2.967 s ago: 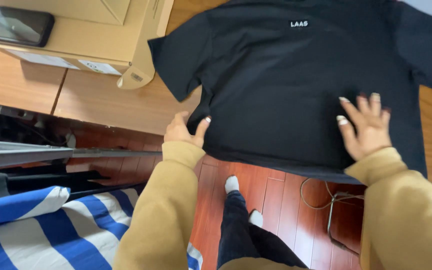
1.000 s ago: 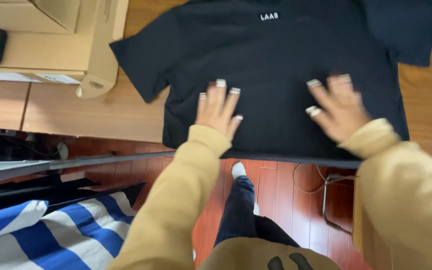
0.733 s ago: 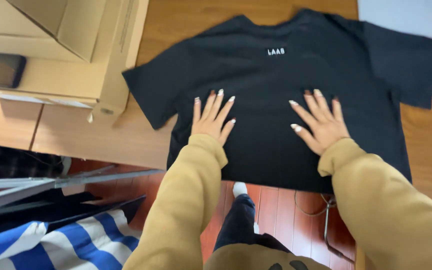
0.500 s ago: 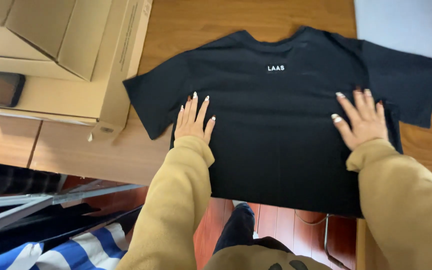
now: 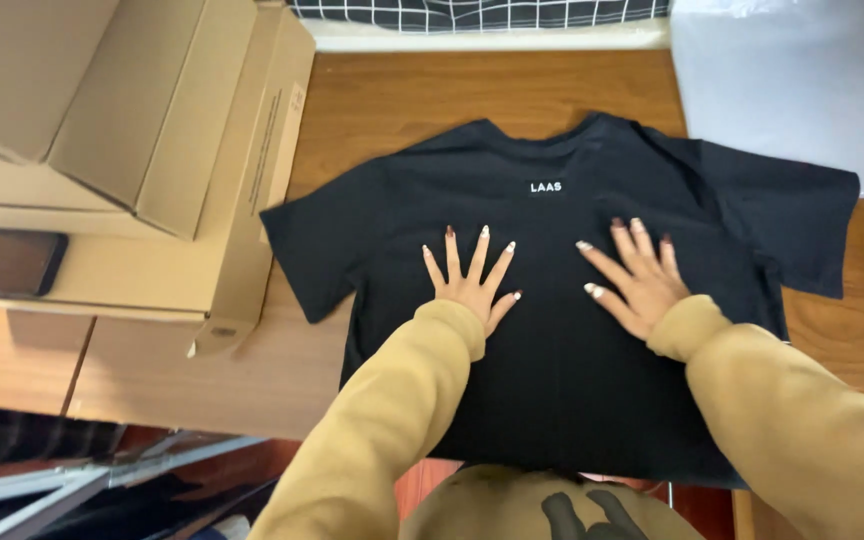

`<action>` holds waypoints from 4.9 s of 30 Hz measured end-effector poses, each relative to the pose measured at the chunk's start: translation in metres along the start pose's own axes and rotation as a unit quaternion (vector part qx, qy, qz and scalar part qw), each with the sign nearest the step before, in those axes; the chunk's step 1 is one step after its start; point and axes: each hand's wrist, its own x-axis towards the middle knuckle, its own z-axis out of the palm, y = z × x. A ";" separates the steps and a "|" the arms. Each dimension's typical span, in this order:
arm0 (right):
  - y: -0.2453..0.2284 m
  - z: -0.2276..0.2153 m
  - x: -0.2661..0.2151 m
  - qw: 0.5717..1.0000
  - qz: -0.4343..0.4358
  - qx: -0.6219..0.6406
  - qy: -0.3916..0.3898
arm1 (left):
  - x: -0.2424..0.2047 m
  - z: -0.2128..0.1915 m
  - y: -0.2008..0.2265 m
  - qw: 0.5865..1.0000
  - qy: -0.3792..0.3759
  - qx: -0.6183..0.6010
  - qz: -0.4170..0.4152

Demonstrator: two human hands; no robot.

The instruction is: Folding a black t-shirt, hanging it on a rack, and then placing a white t-shirt into a plastic shipping bag.

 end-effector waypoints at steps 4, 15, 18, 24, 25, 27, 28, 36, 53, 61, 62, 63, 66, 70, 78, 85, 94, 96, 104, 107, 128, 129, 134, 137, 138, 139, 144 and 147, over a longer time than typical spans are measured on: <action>0.014 0.001 0.030 0.999 -0.001 -0.034 -0.023 | 0.039 -0.001 -0.019 1.000 -0.007 -0.002 0.025; 0.072 0.000 0.116 0.991 0.121 -0.053 0.008 | 0.129 -0.023 -0.054 0.997 0.005 -0.001 -0.073; 0.075 -0.006 0.134 0.989 0.140 -0.029 0.019 | 0.150 -0.016 -0.064 0.996 0.042 0.019 -0.075; 0.074 -0.015 0.174 0.969 0.247 0.005 0.028 | 0.177 -0.038 -0.066 0.992 -0.004 0.002 -0.129; 0.076 -0.013 0.182 0.969 0.245 0.004 0.034 | 0.183 -0.038 -0.067 0.992 0.002 0.002 -0.129; 0.078 -0.007 0.191 0.956 0.289 0.020 0.045 | 0.188 -0.037 -0.068 0.989 0.004 -0.027 -0.147; 0.078 -0.007 0.192 0.956 0.288 0.021 0.043 | 0.190 -0.036 -0.068 0.989 0.001 -0.027 -0.147; 0.078 -0.015 0.199 0.945 0.269 0.089 0.165 | 0.214 -0.034 -0.074 0.981 0.045 -0.046 -0.182; 0.085 -0.007 0.194 0.901 0.146 0.225 0.341 | 0.216 -0.009 -0.078 0.903 0.421 -0.064 -0.064; 0.078 -0.028 0.193 0.898 0.075 0.239 0.362 | 0.215 -0.001 -0.079 0.902 0.419 -0.029 -0.099; 0.078 -0.026 0.192 0.903 0.095 0.220 0.357 | 0.214 0.001 -0.079 0.899 0.421 -0.013 -0.117; 0.079 -0.026 0.193 0.907 0.113 0.200 0.352 | 0.214 0.002 -0.080 0.895 0.425 0.003 -0.135; 0.085 -0.017 0.192 0.934 0.157 0.128 0.293 | 0.216 0.000 -0.078 0.893 0.432 0.007 -0.123; 0.082 -0.017 0.191 0.937 0.177 0.096 0.284 | 0.214 -0.005 -0.076 0.890 0.443 -0.010 -0.110; 0.087 -0.018 0.189 0.937 0.121 0.200 0.260 | 0.209 -0.007 -0.081 0.884 0.456 -0.074 -0.070; 0.075 -0.026 0.191 0.921 0.141 0.220 0.290 | 0.209 0.000 -0.083 0.877 0.470 -0.068 -0.071; 0.066 -0.029 0.192 0.810 0.038 0.347 0.472 | 0.212 0.001 -0.083 0.872 0.482 -0.052 -0.066; 0.062 -0.031 0.192 0.770 0.014 0.366 0.523 | 0.212 0.002 -0.084 0.872 0.483 -0.072 -0.038; 0.084 -0.036 0.188 0.900 0.116 0.223 0.357 | 0.211 0.004 -0.082 0.874 0.482 -0.064 -0.016; 0.095 -0.017 0.192 0.924 0.162 0.148 0.314 | 0.213 0.011 -0.081 0.881 0.473 -0.017 0.001; 0.053 0.038 0.080 0.864 0.138 0.289 0.387 | 0.084 0.072 -0.020 0.874 0.484 0.053 -0.004; 0.054 0.037 0.074 0.857 0.140 0.312 0.386 | 0.072 0.075 -0.014 0.886 0.461 0.050 0.004; 0.060 -0.007 0.051 0.871 0.072 0.342 0.346 | 0.015 0.024 0.011 0.877 0.472 0.003 -0.086; 0.062 -0.041 0.043 0.859 -0.027 0.418 0.294 | -0.025 -0.037 0.027 0.874 0.473 -0.007 -0.108; 0.062 -0.052 0.042 0.843 -0.075 0.468 0.255 | -0.038 -0.056 0.032 0.881 0.465 -0.020 -0.088; 0.062 -0.070 0.033 0.842 -0.091 0.469 0.251 | -0.053 -0.072 0.039 0.876 0.471 -0.012 -0.101; 0.059 -0.136 -0.004 0.809 -0.174 0.561 0.018 | -0.135 -0.142 0.077 0.855 0.510 -0.050 -0.082; 0.050 -0.167 -0.017 0.801 -0.291 0.520 -0.043 | -0.189 -0.170 0.104 0.858 0.491 -0.121 -0.094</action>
